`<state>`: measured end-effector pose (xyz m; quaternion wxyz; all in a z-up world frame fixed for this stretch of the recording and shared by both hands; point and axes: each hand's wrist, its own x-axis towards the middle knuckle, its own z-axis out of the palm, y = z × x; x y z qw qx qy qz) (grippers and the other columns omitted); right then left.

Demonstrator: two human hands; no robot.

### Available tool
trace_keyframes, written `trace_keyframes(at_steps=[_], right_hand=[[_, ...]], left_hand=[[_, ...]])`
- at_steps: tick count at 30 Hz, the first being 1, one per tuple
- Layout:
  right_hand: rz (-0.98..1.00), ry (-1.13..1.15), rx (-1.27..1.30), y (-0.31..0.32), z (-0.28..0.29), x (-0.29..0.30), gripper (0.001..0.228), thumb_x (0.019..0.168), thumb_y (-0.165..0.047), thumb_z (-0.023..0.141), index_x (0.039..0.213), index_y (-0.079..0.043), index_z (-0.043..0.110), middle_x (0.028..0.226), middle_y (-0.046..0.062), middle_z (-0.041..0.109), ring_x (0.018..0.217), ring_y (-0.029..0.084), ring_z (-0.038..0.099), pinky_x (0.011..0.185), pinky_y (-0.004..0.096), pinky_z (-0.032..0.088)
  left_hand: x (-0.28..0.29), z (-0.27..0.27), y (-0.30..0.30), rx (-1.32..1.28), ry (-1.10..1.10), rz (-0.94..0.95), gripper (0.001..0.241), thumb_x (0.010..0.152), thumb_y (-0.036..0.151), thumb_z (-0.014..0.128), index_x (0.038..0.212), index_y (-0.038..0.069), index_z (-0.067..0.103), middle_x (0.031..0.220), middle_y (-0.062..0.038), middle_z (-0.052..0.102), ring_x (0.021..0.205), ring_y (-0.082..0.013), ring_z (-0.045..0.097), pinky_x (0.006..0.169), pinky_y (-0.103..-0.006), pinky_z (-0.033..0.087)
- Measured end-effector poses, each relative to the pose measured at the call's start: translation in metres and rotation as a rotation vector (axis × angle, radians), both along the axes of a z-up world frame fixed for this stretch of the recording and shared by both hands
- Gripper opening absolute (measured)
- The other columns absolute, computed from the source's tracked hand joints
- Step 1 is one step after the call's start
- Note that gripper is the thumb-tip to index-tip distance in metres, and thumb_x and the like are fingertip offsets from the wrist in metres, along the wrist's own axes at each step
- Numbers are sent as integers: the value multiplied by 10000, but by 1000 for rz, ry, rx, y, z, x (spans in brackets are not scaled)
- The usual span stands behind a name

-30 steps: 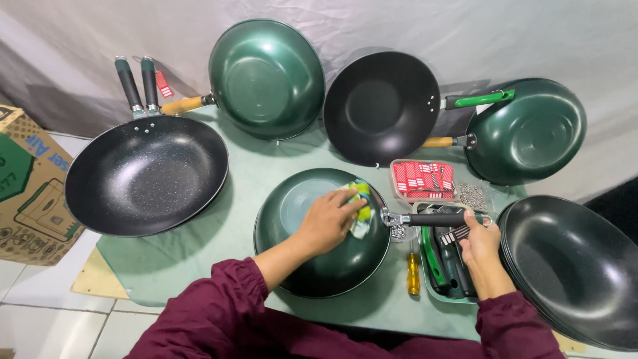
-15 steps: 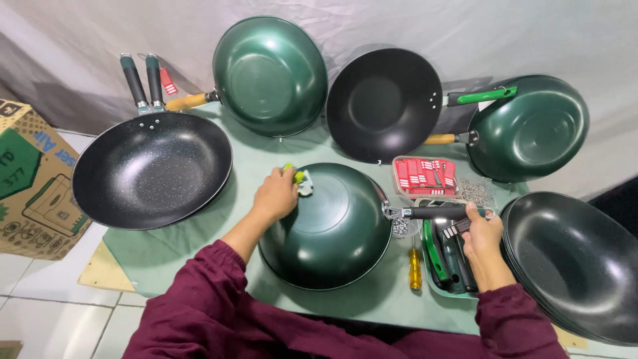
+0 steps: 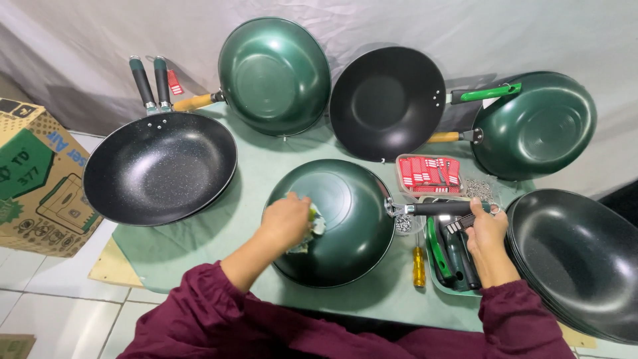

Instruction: The person is cleaning a green wok with a cloth and organizing assembly parts on a table.

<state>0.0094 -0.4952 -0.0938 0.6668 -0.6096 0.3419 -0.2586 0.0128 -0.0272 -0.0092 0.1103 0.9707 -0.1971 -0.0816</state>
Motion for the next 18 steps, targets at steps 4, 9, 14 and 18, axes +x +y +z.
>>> trace_keyframes(at_steps=[4, 9, 14, 18], right_hand=[[-3, 7, -4, -8, -12, 0, 500, 1027, -179, 771, 1313, -76, 375, 1172, 118, 471, 1083, 270, 617, 881, 655, 524], [-6, 7, -4, -26, -33, 2, 428, 1028, -174, 754, 1254, -101, 399, 1138, 101, 472, 1056, 289, 618, 845, 627, 557], [-16, -13, -13, -14, -24, 1, 431, 1028, -185, 762, 1257, -79, 413, 1140, 109, 480, 1050, 274, 626, 834, 588, 577], [-13, -17, -15, -15, -27, 0, 459, 1029, -188, 769, 1266, -54, 400, 1143, 131, 466, 1044, 292, 622, 832, 620, 573]], left_hand=[[-14, -21, -32, -78, -223, -84, 274, 910, 99, 656, 1154, -22, 683, 1011, -241, 639, 875, -464, 723, 684, -554, 616], [-16, -13, -62, -465, -699, -332, 408, 864, 34, 673, 1272, 32, 697, 1243, -261, 648, 978, -454, 651, 711, -464, 602], [31, -52, -77, -482, -722, -309, 435, 908, 136, 637, 1340, 171, 664, 1312, -167, 643, 1053, -398, 647, 812, -448, 592], [55, -61, -65, -451, -632, -210, 444, 937, 158, 609, 1378, 188, 639, 1336, -159, 638, 1114, -391, 635, 911, -448, 570]])
